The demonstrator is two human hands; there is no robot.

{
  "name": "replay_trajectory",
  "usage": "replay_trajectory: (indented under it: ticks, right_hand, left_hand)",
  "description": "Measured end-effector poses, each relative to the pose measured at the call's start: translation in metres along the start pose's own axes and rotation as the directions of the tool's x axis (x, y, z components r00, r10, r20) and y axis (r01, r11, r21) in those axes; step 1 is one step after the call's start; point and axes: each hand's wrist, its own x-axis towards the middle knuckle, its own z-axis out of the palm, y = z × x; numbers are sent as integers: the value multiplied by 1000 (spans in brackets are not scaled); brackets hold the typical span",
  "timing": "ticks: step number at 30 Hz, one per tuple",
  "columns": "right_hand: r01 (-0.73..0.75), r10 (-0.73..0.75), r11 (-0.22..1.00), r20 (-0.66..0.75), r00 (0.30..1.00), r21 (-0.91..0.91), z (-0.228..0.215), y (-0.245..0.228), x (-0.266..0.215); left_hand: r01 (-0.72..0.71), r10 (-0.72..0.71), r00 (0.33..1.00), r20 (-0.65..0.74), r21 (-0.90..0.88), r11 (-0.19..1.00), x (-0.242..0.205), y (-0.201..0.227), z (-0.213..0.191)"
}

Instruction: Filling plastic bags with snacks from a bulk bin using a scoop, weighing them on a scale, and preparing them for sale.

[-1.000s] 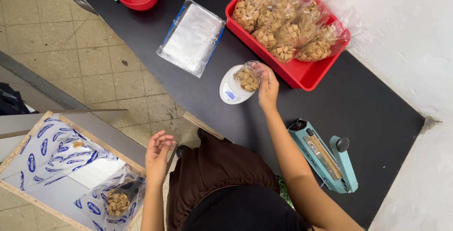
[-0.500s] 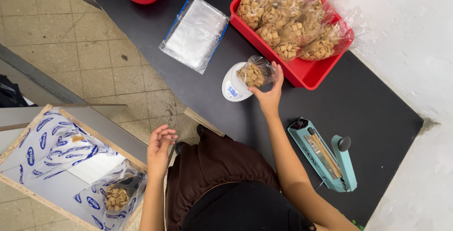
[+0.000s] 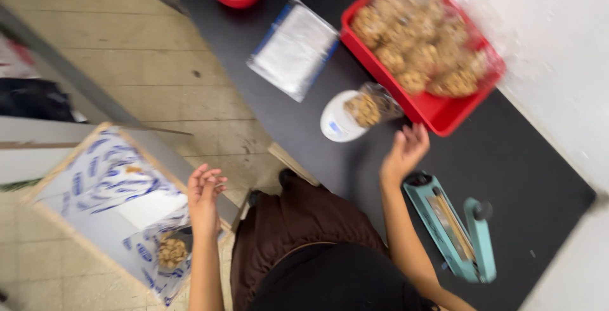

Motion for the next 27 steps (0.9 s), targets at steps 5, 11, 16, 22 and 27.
replay_trajectory:
  ticks: [5,11,16,22,27]
  right_hand:
    - [-59,105,986,307,946,-154,-1,-8,-70]
    - [213,-118,977,890,441,24,68,7,-109]
    - [164,-269,959,927,261,232,140,-30,-134]
    - [110,-236,964,969,-75,243,212,-60,-179]
    - [357,-10,912,879,-477,204,238,-103,-245]
  left_hand:
    - [-70,60,977,-205,-44,997,-6,4,-43]
    - [29,-27,920,-392,-1,1000,-41,12,-87]
    - [10,-45,829,-557,-66,998,-82,-1,-117]
    - [-55,-44,717,-696,-119,991,-144,-23,-146]
    - [-113,-11,626,-780,-105,988,-176,-65,-168]
